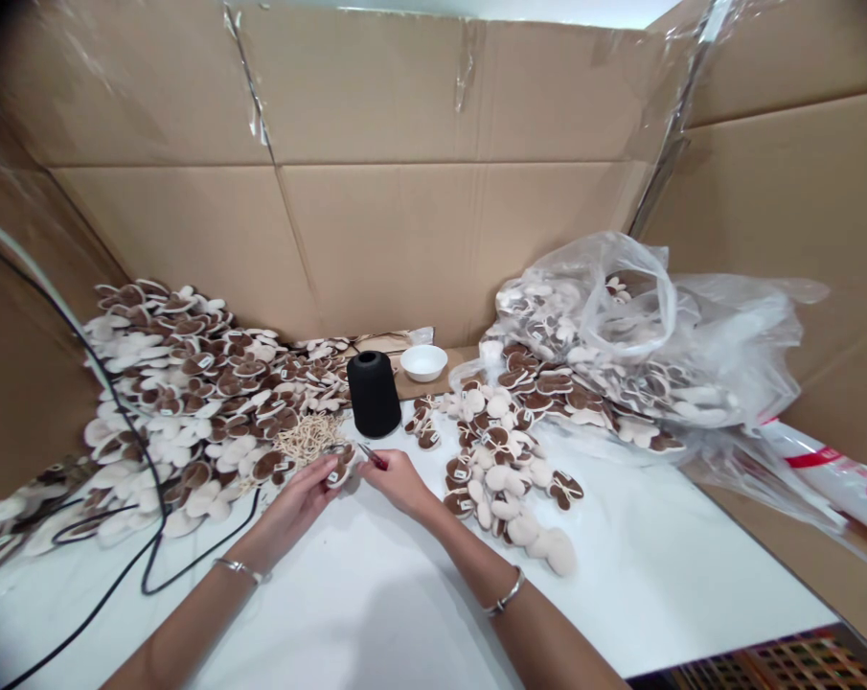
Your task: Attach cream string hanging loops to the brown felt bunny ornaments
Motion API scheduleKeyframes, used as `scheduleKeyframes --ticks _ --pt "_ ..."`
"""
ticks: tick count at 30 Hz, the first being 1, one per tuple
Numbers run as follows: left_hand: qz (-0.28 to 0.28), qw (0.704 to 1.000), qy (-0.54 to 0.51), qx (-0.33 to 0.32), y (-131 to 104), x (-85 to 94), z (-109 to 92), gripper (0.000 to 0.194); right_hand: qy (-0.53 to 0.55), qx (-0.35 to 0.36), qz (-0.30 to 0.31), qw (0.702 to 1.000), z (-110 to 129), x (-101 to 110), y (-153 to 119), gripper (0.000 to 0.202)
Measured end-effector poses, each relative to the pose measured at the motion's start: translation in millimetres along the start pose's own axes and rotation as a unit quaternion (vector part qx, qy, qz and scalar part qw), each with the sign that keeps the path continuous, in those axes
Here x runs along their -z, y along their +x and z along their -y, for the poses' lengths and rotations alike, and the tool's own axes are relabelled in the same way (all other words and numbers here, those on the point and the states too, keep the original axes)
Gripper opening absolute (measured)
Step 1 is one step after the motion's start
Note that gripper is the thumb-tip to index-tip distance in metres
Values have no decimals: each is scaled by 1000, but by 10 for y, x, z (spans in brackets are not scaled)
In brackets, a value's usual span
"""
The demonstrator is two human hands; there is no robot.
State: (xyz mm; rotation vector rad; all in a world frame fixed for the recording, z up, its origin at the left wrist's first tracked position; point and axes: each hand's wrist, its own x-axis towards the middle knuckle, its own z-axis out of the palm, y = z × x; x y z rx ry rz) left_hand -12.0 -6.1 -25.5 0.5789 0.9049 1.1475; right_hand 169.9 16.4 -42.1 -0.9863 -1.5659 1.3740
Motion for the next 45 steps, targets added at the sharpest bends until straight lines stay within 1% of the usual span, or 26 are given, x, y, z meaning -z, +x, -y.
scheduleKeyframes --ticks 6,19,28,35,45 --pt "6 1000 5 -1 -5 -4 -7 11 2 -3 1 1000 -15 -4 9 34" --pt "-3 1000 4 2 -4 -16 -7 10 10 4 3 1000 32 -3 0 34" --pt "9 1000 -1 -1 2 15 5 11 7 3 3 1000 5 -1 5 32" --pt "-4 1000 -3 2 7 3 2 11 13 5 6 1000 -25 -4 9 31" --pt "5 1000 -2 3 21 40 20 13 0 5 0 1000 -3 -1 5 33"
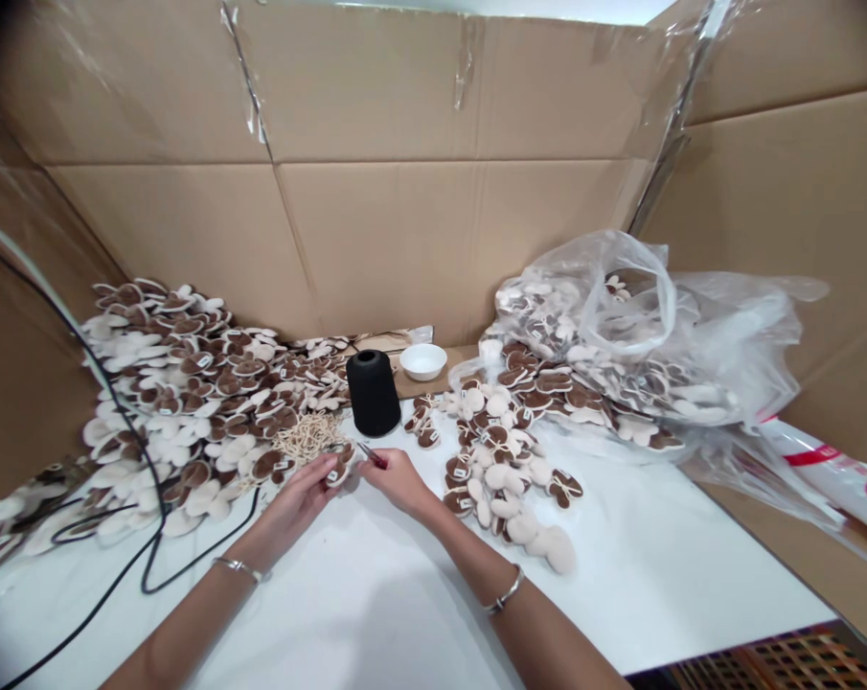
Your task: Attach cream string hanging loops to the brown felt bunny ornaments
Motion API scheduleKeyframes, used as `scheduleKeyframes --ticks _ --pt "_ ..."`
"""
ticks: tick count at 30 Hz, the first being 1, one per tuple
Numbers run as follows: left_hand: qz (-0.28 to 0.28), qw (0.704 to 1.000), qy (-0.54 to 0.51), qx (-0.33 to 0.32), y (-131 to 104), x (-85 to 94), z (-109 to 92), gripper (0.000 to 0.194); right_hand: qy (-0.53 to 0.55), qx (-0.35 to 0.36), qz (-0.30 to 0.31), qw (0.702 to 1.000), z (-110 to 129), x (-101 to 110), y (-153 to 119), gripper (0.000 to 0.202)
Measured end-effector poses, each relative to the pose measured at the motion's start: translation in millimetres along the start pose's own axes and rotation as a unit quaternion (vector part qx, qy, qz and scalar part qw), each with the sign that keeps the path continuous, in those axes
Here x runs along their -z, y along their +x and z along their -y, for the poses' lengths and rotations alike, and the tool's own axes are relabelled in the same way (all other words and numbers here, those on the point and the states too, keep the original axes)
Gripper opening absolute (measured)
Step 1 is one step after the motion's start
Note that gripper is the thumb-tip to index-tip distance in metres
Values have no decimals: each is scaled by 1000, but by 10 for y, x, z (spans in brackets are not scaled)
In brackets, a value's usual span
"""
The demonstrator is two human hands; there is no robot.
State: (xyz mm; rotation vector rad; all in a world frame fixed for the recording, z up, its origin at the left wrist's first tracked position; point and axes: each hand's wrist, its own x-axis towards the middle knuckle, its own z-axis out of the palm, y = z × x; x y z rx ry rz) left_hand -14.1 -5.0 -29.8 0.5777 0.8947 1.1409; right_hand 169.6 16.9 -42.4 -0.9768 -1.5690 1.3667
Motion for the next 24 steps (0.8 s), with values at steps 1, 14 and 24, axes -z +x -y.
scheduleKeyframes --ticks 1,14,24 --pt "4 1000 1 -1 3 7 3 13 0 0 0 1000 4 0 0 33" --pt "0 1000 2 -1 -20 -15 -9 12 -5 -12 -6 1000 13 -10 -1 36" --pt "-2 1000 -1 -1 -14 -33 -16 12 6 -9 -6 1000 10 -5 -8 38"
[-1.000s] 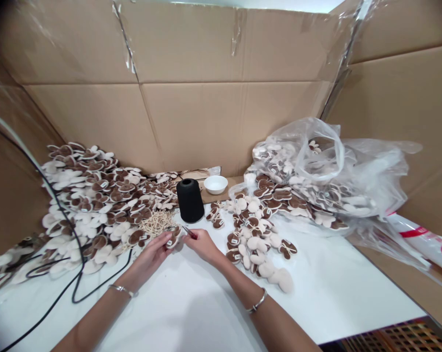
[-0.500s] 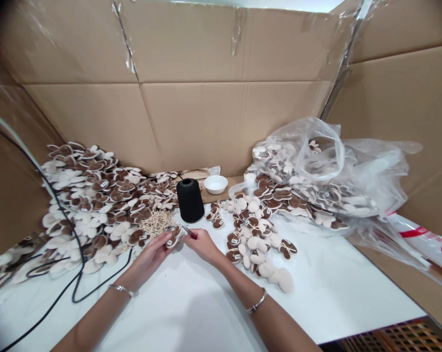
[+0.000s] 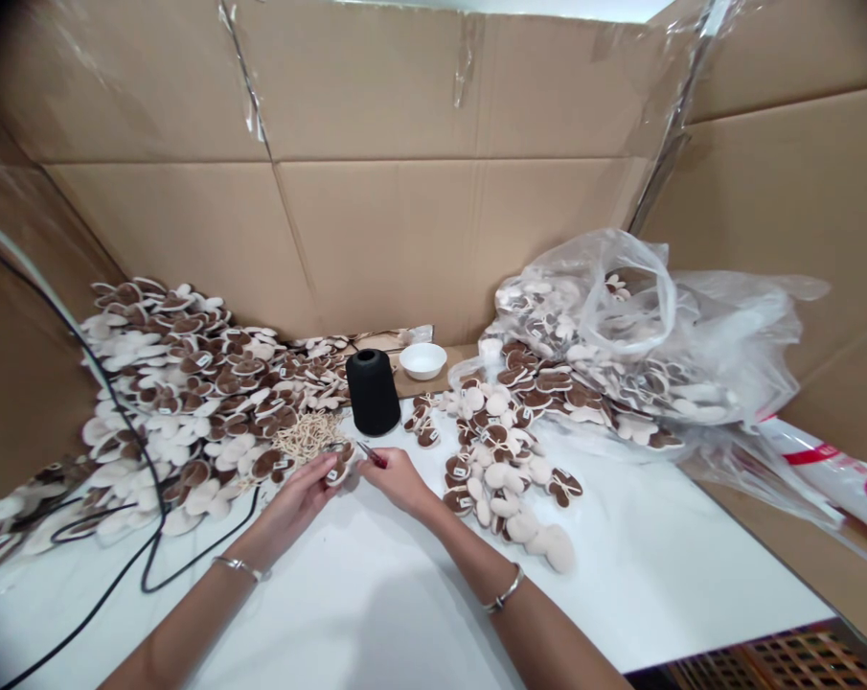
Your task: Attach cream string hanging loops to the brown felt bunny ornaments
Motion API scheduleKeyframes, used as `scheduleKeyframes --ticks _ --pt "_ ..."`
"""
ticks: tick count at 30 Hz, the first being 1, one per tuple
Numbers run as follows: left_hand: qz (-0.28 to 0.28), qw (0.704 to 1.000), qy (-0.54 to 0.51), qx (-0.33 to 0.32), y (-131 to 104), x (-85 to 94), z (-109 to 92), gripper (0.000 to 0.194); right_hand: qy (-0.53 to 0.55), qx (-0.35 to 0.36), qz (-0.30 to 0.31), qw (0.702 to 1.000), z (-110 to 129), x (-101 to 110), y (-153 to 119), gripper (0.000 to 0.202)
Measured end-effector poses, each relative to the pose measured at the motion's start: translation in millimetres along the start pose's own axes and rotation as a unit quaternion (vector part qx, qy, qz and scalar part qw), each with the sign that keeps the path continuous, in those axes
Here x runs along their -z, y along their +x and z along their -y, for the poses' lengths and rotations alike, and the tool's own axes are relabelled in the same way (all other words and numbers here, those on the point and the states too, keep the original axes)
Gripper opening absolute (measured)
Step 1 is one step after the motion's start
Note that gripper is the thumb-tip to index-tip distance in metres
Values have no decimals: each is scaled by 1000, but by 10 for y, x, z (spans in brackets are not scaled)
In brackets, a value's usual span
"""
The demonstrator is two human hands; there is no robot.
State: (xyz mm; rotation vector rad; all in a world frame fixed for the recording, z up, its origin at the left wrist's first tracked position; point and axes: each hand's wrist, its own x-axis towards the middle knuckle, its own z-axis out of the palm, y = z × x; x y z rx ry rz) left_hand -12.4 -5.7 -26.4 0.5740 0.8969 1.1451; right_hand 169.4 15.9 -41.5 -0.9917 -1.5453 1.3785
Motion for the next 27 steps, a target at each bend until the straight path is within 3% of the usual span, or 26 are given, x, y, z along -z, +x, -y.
scheduleKeyframes --ticks 27 --pt "8 1000 11 -11 101 116 67 12 11 3 2 1000 -35 -3 17 37"
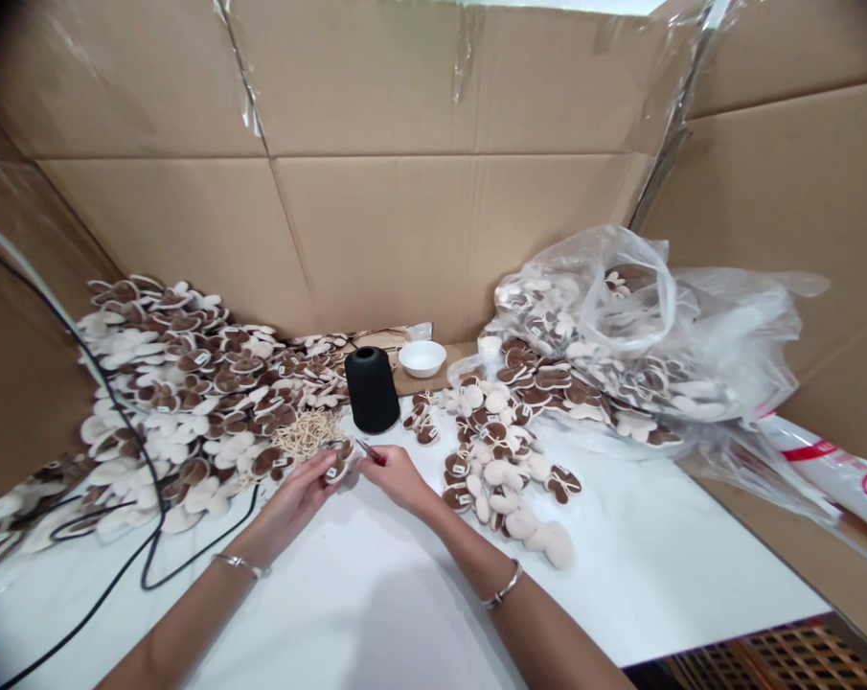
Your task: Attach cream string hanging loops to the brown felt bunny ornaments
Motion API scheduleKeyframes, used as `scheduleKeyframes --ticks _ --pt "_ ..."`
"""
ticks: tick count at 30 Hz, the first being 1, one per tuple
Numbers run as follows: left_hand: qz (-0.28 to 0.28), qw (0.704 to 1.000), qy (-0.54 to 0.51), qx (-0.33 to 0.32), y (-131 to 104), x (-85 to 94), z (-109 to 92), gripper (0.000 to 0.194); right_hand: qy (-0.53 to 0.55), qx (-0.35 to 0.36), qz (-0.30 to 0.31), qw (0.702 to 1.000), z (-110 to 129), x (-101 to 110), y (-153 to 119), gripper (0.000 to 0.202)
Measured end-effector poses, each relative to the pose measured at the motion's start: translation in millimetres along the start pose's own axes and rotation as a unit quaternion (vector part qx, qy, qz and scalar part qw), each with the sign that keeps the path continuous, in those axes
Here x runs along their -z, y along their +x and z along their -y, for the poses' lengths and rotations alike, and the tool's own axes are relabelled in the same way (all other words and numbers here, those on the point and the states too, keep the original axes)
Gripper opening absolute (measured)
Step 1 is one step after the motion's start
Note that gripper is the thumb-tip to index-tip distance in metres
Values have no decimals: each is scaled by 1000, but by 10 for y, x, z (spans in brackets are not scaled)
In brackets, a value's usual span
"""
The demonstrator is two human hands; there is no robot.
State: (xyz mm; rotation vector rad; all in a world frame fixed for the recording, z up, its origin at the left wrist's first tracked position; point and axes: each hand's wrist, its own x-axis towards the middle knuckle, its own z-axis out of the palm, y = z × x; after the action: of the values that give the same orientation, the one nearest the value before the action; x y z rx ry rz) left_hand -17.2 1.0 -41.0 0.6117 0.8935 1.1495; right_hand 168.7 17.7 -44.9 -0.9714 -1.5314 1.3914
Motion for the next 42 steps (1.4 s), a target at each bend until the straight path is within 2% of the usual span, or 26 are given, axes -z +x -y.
scheduleKeyframes --ticks 14,42 --pt "13 1000 3 -5 -16 -7 -7 12 5 6 7 1000 -9 2 0 31" --pt "-15 1000 -2 5 -43 -65 -31 10 5 6 6 1000 -25 -1 8 32"
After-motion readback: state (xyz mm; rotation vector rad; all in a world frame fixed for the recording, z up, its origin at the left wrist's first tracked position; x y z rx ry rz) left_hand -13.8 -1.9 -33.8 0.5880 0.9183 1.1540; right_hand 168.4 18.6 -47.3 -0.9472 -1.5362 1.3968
